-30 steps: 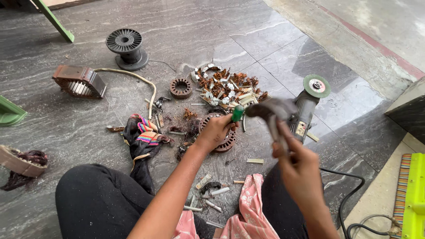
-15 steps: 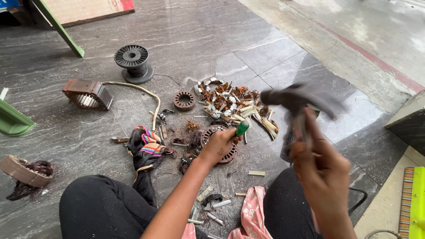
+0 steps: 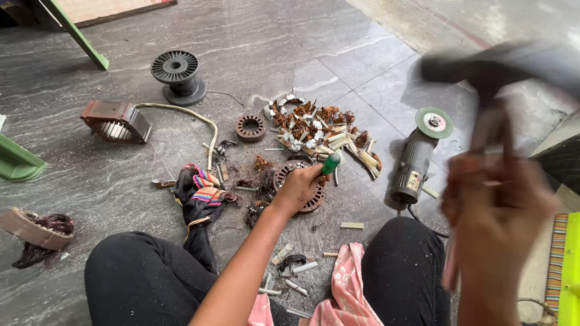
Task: The person sits on the floor and uses a hammer and a green-handled screwdriver to pry and remove copper windings from a stator core. They repeatedly strike the tool to loosen the windings and then pull them out by hand, placing the removed pieces on the floor.
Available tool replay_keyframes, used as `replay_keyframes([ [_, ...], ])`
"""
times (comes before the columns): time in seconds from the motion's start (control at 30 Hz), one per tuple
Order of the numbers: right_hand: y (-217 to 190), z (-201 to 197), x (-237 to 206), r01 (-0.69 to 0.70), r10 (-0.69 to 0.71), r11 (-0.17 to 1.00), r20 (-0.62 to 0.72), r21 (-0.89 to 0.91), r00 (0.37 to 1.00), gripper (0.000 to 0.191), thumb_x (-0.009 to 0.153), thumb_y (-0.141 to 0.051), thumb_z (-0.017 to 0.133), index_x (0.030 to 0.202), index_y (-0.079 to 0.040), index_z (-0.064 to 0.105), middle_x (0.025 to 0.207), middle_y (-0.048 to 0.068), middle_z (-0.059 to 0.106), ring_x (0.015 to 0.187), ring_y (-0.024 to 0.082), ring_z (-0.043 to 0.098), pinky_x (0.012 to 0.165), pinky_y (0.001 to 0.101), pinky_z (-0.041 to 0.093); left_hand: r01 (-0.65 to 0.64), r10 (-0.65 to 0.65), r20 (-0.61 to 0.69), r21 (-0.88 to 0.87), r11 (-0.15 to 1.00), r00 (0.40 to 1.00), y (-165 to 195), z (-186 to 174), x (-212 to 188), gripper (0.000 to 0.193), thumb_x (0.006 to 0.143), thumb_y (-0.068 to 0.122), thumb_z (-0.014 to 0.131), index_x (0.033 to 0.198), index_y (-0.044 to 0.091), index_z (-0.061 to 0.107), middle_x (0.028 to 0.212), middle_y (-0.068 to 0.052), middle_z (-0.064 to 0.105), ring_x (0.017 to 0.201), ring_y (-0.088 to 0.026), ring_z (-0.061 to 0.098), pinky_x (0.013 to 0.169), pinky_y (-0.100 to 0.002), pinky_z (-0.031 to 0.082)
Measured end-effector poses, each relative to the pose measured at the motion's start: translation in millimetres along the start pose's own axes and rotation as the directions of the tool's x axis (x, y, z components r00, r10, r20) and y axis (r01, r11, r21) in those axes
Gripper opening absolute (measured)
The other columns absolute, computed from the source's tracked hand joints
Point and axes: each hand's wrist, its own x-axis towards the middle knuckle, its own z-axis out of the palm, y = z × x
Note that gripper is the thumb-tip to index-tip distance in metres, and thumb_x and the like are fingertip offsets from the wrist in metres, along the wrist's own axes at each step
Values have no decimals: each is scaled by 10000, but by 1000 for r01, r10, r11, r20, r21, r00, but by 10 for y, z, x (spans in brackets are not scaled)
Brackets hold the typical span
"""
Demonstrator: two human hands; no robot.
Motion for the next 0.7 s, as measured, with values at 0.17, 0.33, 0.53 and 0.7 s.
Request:
replay_keyframes([
  [0.17,259,482,-72,261,-229,945,172,-196,958,208,1031,-22,558,1229,-59,610,775,26,617,638,72,526,578,254,442,-1,1,1,28,1000,1000,-81,-11,73,119,995,48,595,1056,92,687,899,-103,770,799,-241,771,721,-377,613],
  [0.33,470,331,-90,-115,237,938,362,-328,901,542,970,-101,640,1493,-236,586,716,-21,516,591,42,404,509,237,370,107,-108,-20,-45,993,994,-204,-1,-8,125,1016,83,596,1080,105,701,900,-96,769,772,-221,776,689,-372,616],
  [0.53,315,259,-82,-119,127,992,194,-52,973,510,1040,-149,581,1538,-225,501,733,-56,528,577,14,408,489,224,320,24,-24,-18,-17,1000,1000,-375,100,15,122,1000,54,589,1060,72,695,900,-101,785,824,-218,785,736,-370,622],
  [0.7,280,608,-11,-141,262,939,389,-313,883,612,984,-181,656,1572,-275,515,670,-10,475,577,53,397,496,270,380,6,-9,-54,-47,999,999,-364,65,-38,120,1011,49,582,1069,53,687,936,-135,770,848,-258,776,752,-389,608],
])
